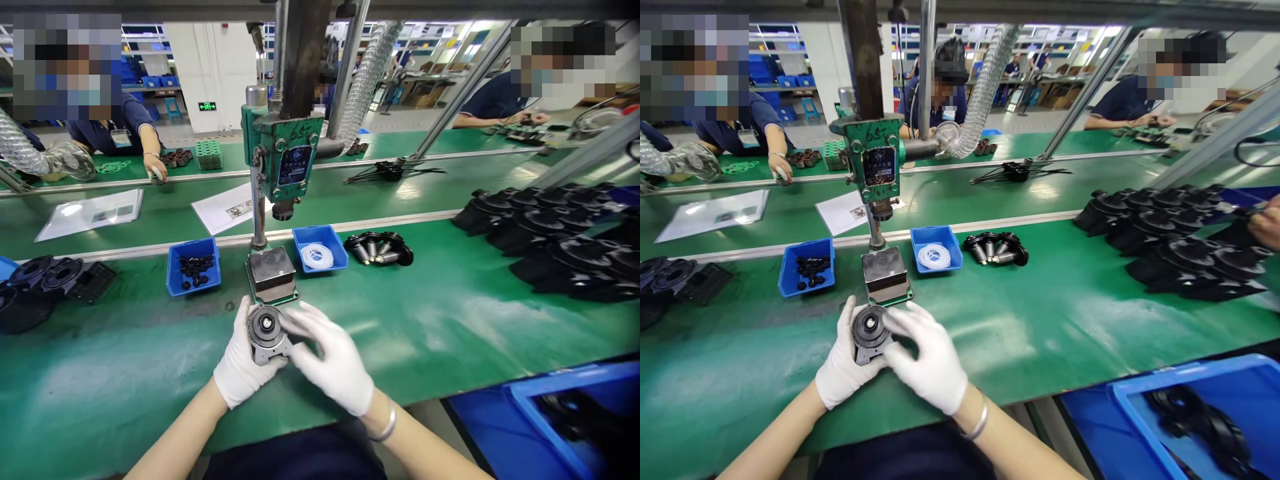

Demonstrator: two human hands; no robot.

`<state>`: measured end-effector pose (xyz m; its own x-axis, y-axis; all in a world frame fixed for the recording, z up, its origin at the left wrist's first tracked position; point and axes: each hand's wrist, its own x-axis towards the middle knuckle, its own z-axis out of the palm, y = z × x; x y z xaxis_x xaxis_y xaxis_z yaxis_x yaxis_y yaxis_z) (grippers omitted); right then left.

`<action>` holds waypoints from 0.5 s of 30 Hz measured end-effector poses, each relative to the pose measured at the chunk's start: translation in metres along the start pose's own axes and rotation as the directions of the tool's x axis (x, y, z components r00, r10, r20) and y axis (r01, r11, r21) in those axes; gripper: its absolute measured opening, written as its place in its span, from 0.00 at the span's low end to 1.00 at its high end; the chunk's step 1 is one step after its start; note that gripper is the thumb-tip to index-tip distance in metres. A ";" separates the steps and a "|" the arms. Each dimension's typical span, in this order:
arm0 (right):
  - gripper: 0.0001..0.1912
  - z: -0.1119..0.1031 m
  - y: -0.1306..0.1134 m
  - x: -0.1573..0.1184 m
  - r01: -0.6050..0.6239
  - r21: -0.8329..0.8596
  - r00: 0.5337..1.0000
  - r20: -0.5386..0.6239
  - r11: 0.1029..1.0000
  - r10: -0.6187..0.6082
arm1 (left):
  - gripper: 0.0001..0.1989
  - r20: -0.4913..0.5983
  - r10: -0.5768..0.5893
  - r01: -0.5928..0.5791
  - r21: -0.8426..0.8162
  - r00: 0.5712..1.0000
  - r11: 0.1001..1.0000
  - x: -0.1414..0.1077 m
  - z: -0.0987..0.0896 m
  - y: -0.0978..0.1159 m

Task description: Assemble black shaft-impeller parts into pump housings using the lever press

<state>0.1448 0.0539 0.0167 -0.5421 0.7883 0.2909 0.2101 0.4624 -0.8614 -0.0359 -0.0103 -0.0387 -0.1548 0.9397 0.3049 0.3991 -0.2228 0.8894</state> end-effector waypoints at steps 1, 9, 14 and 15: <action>0.14 -0.006 0.001 -0.004 -0.054 0.053 0.997 -0.049 0.997 0.057 | 0.59 0.011 -0.013 0.013 0.008 1.000 1.000 0.000 0.000 -0.002; 0.21 0.007 0.002 0.024 0.027 0.181 1.000 -0.015 0.983 -0.025 | 0.59 0.013 -0.047 0.046 0.006 0.999 0.999 0.003 0.000 -0.006; 0.16 -0.004 0.002 0.012 -0.010 -0.006 0.954 -0.299 1.000 0.008 | 0.57 -0.010 -0.016 0.017 0.107 1.000 0.994 0.001 0.002 -0.005; 0.14 -0.003 0.000 0.008 0.034 -0.113 0.970 -0.236 0.993 -0.060 | 0.57 -0.031 -0.023 0.027 0.120 0.999 0.992 0.001 0.005 -0.004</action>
<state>0.1434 0.0610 0.0206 -0.3460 0.8328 0.4322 0.2824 0.5317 -0.7985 -0.0331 -0.0072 -0.0442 -0.1917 0.9362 0.2946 0.5008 -0.1648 0.8497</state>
